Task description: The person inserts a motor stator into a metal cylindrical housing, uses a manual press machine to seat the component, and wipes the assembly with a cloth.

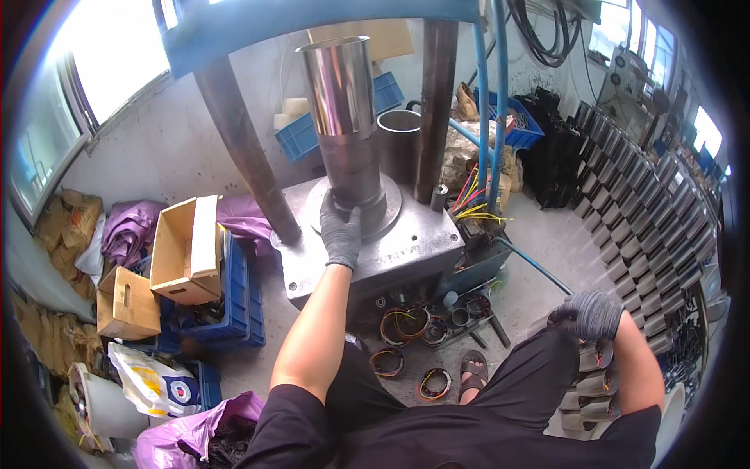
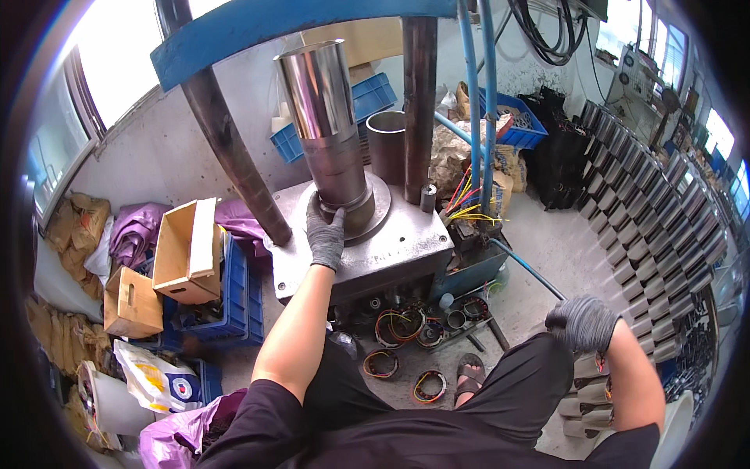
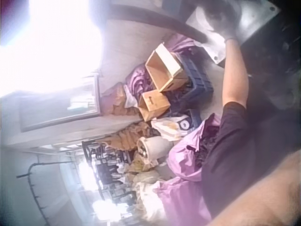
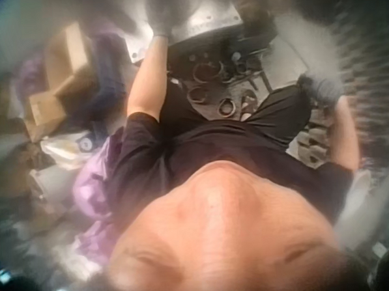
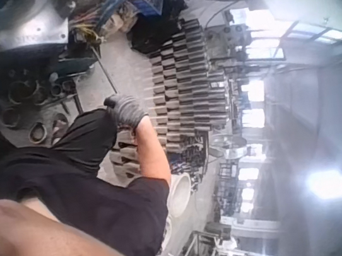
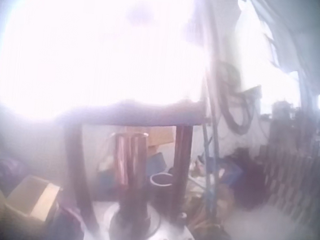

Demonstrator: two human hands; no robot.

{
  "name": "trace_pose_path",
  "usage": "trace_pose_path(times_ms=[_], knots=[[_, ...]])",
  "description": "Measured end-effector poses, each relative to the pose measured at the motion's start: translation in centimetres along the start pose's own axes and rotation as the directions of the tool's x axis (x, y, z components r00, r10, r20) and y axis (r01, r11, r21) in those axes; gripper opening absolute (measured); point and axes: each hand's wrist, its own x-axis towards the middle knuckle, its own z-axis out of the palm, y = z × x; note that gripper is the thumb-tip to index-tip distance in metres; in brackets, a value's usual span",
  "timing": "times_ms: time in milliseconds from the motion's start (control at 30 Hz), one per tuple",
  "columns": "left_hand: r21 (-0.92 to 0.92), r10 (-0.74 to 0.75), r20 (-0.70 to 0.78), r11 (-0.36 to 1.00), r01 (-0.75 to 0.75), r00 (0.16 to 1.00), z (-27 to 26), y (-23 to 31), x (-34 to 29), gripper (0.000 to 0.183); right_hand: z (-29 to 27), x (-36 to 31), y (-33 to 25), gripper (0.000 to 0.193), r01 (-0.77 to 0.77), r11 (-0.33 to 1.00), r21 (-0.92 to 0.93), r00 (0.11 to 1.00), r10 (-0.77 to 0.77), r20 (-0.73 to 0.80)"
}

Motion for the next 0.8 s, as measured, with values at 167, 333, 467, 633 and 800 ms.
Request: trace_pose_path(times_ms=[167,333,467,633,800], knots=[[0.100,-0.020,0.008,0.995,0.019,1.000,-0.2,0.7,0.0,0.067,0.6,-0.2,-3.7,0.026,-0.217,0.976,0.005,0.962,0.215,-0.169],[0.059,0.006,-0.025,0.998,-0.004,1.000,-0.5,0.1,0.5,0.066,2.6,0.0,-4.5,0.023,-0.284,0.956,0.071,0.885,0.289,-0.365],[0.135,-0.025,-0.013,0.990,0.027,1.000,-0.4,1.5,0.3,0.065,3.7,-0.2,-4.1,0.024,-0.212,0.969,0.129,0.833,0.249,-0.494],[0.174,-0.065,-0.018,0.982,0.068,0.998,-0.9,1.9,0.3,0.064,3.4,0.2,-4.3,0.036,-0.261,0.959,0.112,0.847,0.283,-0.449],[0.207,-0.054,-0.020,0.977,0.057,0.998,-1.1,2.1,0.4,0.064,3.2,0.4,-4.9,0.046,-0.286,0.947,0.147,0.828,0.321,-0.459]])
